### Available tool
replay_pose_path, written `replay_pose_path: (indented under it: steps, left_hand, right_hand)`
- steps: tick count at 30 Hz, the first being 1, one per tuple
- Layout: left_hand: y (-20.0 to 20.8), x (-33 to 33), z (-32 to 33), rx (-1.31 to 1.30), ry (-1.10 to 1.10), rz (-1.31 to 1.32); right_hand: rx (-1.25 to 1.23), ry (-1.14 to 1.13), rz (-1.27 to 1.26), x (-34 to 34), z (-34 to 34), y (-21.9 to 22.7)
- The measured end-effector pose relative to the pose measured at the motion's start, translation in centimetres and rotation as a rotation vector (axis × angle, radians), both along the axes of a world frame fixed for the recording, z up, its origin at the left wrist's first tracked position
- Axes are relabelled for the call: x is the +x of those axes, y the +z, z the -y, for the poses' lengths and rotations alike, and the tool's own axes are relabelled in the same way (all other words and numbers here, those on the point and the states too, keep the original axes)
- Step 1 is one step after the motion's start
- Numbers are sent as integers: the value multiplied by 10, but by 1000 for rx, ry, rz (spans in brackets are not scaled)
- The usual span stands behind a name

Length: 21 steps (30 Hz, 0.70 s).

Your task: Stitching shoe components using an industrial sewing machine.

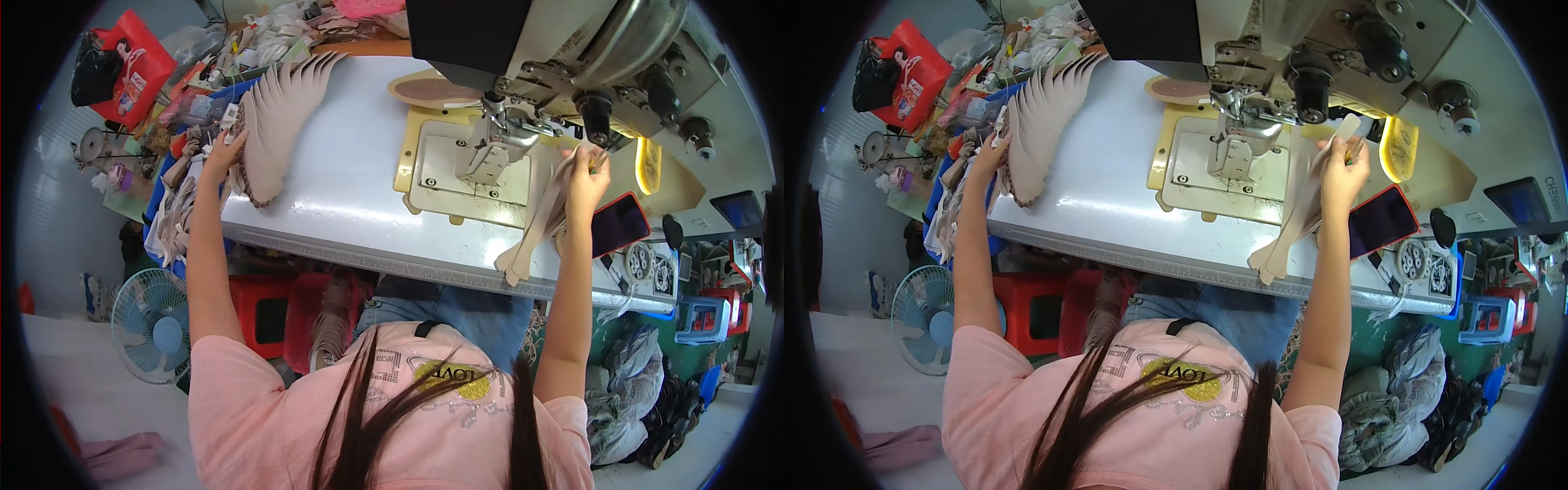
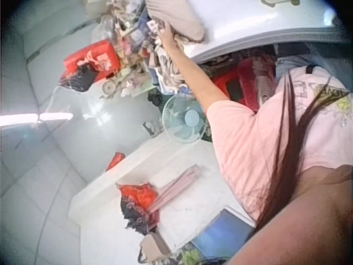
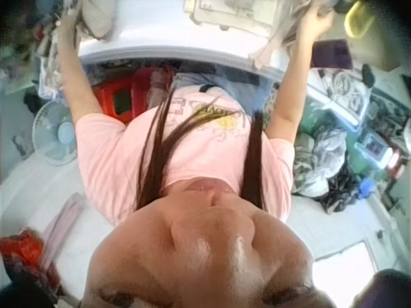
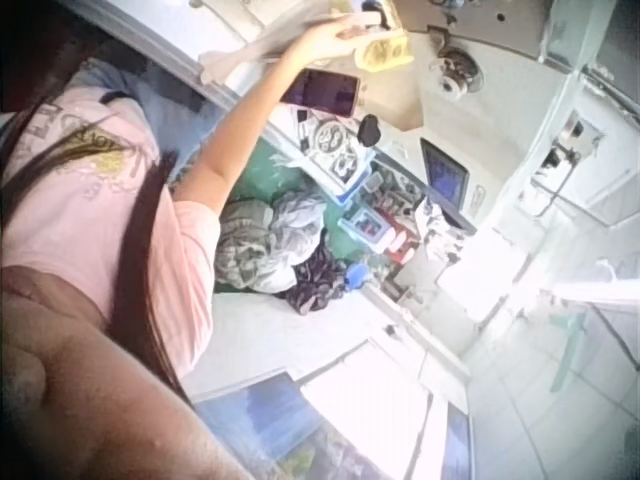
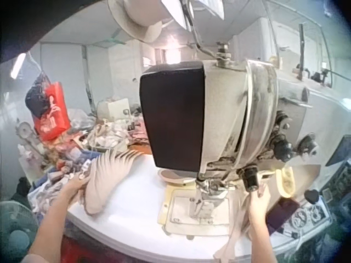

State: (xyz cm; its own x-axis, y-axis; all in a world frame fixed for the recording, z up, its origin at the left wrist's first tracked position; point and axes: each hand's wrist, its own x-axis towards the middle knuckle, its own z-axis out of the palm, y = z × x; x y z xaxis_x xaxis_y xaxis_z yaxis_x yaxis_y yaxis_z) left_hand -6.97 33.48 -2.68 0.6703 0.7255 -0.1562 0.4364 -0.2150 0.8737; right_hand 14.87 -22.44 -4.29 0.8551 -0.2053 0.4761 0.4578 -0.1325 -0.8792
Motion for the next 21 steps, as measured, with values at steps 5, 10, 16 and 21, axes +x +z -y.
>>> replay_pose_path:
  steps: [5,10,16,21]
  left_hand:
    - [4,16,-2,-107,-127,-16]
    - [8,7,26,756,228,-104]
    - [64,-11,186,475,-257,442]
    - [33,3,309,-364,-746,252]
  right_hand:
    - [503,277,-240,-30,3,12]
    - [581,318,-302,-59,10,9]
    - [712,333,-467,-74,24,-14]
    - [840,305,-555,-77,13,-25]
